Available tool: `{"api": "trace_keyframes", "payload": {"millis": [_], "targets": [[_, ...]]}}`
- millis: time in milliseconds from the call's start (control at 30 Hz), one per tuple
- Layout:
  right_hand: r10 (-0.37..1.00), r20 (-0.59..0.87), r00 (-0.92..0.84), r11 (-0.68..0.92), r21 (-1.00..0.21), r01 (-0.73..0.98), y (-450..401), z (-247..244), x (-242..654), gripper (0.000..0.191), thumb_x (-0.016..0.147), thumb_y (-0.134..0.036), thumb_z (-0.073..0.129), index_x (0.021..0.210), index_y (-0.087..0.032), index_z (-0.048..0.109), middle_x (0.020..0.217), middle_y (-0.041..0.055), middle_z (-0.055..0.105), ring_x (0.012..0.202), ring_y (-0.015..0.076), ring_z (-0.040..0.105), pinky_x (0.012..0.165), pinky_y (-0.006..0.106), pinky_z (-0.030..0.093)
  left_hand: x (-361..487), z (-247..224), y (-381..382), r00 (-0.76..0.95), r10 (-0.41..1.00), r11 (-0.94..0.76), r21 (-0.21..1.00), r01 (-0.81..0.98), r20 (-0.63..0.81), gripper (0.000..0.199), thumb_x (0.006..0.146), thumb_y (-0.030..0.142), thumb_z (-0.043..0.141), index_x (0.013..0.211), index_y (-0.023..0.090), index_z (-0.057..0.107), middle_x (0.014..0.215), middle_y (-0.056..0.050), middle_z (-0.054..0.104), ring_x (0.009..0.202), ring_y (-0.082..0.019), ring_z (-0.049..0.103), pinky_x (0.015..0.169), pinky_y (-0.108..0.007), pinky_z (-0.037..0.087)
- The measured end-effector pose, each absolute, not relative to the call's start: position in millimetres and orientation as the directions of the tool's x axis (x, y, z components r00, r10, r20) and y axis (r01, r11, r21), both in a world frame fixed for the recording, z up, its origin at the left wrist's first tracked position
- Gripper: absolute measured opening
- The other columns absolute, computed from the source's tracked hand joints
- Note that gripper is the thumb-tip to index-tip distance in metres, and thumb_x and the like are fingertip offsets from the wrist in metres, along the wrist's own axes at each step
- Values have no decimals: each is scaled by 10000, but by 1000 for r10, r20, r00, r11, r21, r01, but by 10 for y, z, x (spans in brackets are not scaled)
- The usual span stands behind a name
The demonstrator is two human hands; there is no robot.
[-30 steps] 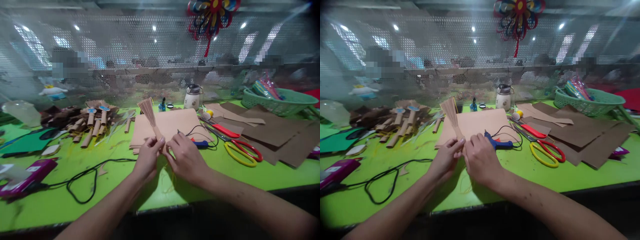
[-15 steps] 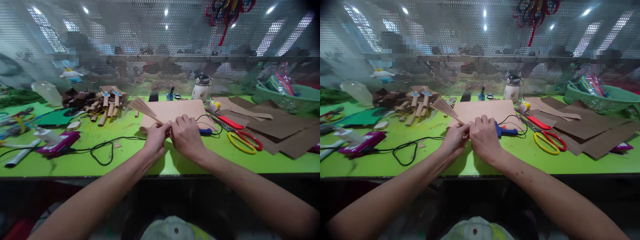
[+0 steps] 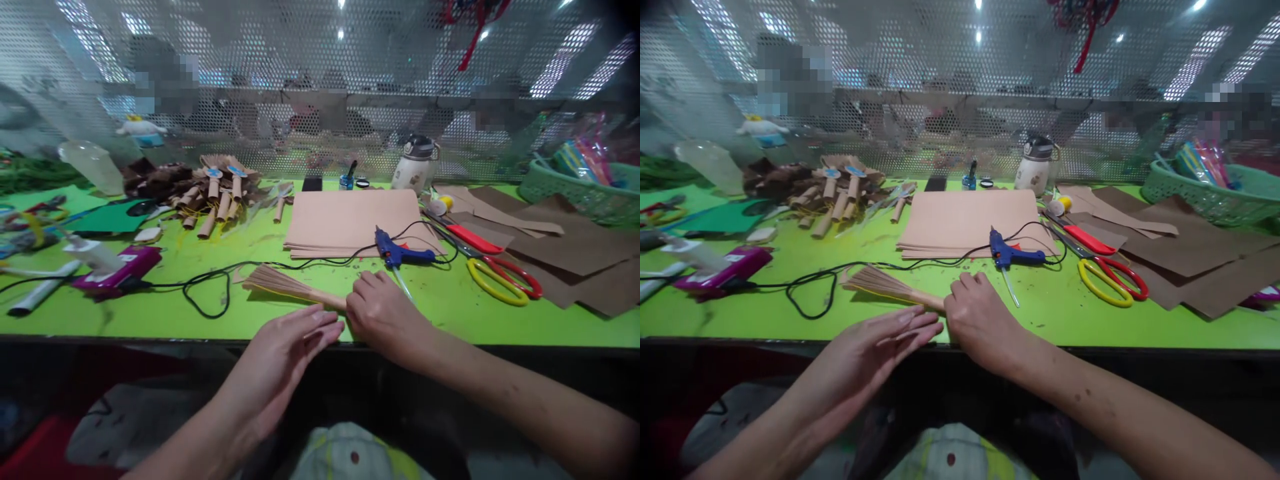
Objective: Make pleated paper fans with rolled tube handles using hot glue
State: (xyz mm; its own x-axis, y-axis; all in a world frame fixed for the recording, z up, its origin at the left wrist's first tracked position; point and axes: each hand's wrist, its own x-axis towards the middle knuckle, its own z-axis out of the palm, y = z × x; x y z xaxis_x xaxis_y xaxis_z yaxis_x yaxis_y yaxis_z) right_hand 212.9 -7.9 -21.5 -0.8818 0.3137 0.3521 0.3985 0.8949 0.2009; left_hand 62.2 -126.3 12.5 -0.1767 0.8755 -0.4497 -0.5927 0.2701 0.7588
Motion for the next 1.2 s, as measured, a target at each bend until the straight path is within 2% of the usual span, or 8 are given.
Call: {"api": "trace_keyframes", "payload": {"millis": [67,133,267,367,433,600,967,1200], "targets": [[295,315,-902,906,209,369,-77,-230,2120,165,888,-107,526,759,-155,618,738,89,580,765,248,436,674,387,251,558,122,-1415,-231,841,303,780,-547,-489,293,752,203,751,1032,115,742,1069,-158,731,1052,-283,672,951,-358,535],[279,280,-919,916,211,342,-82,-219,2125,156,879,-93,538,760,-155,617,744,87,578,765,245,436,673,383,251,490,119,-1524,-321,846,279,866,-414,-426,364,761,289,758,1109,188,718,1081,-120,732,994,-272,685,883,-365,556],[274,251,-928,929,180,323,-100,-188,2158,148,876,-88,562,751,-152,610,738,78,568,761,232,430,670,371,256,373,72,-1474,-395,918,41,983,180,34,165,786,277,724,941,227,754,964,-84,740,883,-246,669,830,-354,523],[291,222,-930,937,128,324,-105,-163,2180,155,888,-89,554,755,-149,607,746,71,565,755,216,428,666,357,265,321,-40,-1249,-135,895,-275,764,583,425,177,846,205,642,989,236,741,979,-80,723,939,-238,622,896,-369,450],[305,195,-932,941,92,327,-101,-138,2188,149,892,-89,543,773,-149,608,762,70,569,760,212,433,667,351,275,307,-131,-1093,74,873,-396,611,685,482,213,886,171,578,1032,222,725,946,-86,715,884,-221,587,884,-376,423],[331,152,-931,940,28,339,-77,-81,2193,93,864,-96,567,804,-148,616,806,72,582,797,216,456,698,348,318,312,-250,-869,312,856,-488,448,749,411,263,943,195,474,1033,195,721,938,-122,701,829,-222,506,872,-409,391],[325,125,-938,946,-54,320,-5,-43,2205,179,933,-167,545,790,-138,649,788,73,584,786,204,474,671,327,349,236,-215,-705,352,874,-477,453,754,334,269,945,248,489,921,219,755,862,-101,673,816,-203,556,722,-318,417],[336,174,-926,942,-72,328,-33,-124,2247,261,1010,-221,422,952,-123,657,861,87,579,844,224,456,725,353,365,176,-246,-621,386,827,-548,436,714,409,227,921,236,557,892,227,782,822,-96,690,770,-181,624,670,-265,464]]}}
